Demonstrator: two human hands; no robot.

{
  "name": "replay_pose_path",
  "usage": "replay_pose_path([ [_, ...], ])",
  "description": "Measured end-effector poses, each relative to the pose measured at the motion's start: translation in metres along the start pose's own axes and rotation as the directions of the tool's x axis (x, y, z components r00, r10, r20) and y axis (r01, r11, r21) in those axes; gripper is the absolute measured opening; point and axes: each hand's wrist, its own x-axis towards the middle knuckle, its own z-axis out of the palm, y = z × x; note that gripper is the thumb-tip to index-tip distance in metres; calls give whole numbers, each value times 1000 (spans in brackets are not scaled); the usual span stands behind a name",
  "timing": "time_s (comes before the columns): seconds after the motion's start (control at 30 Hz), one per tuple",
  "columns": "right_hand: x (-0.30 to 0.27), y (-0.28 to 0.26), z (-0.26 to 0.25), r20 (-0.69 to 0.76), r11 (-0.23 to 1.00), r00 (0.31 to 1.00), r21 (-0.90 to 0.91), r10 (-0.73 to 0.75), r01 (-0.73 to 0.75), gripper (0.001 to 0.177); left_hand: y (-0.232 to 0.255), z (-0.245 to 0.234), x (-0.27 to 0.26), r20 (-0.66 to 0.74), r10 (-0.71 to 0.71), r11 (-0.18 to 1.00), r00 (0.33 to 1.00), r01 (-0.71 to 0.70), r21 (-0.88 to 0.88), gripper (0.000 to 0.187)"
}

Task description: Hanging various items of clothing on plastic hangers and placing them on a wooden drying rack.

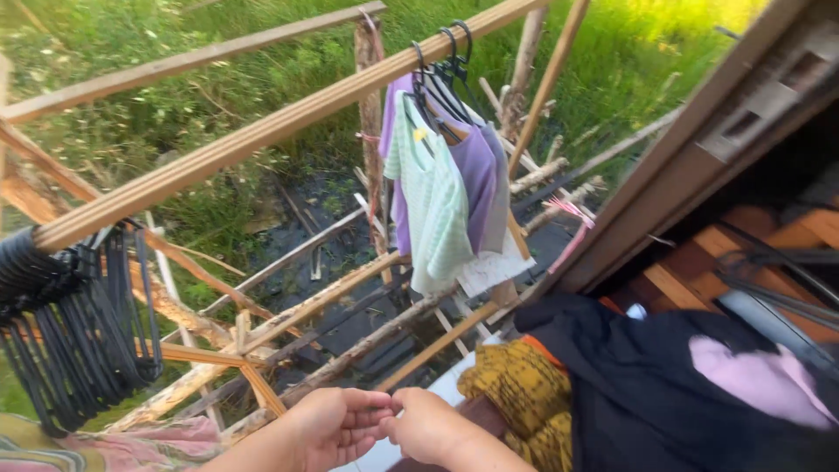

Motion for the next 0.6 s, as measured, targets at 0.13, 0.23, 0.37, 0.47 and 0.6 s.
replay_pose_path([
  [0.13,-30,10,10,-147,983,983,-162,-114,89,29,-16,3,16,76,78,994,994,-84,75,26],
  [0.23,-56,-20,-18,-291,998,955,-23,-55,50,26,13,24,4,117,131,987,984,-141,79,25],
  [0.37,-85,-10,-67,-509,991,857,54,-78,122,23,34,70,-33,123,186,967,975,-204,153,24],
  [0.47,-113,22,-109,-752,984,659,111,-10,141,19,30,101,-42,90,172,961,981,-187,203,22],
  [0.6,-176,78,-148,-916,924,311,135,254,-358,24,5,138,-37,133,121,955,984,-152,256,23],
])
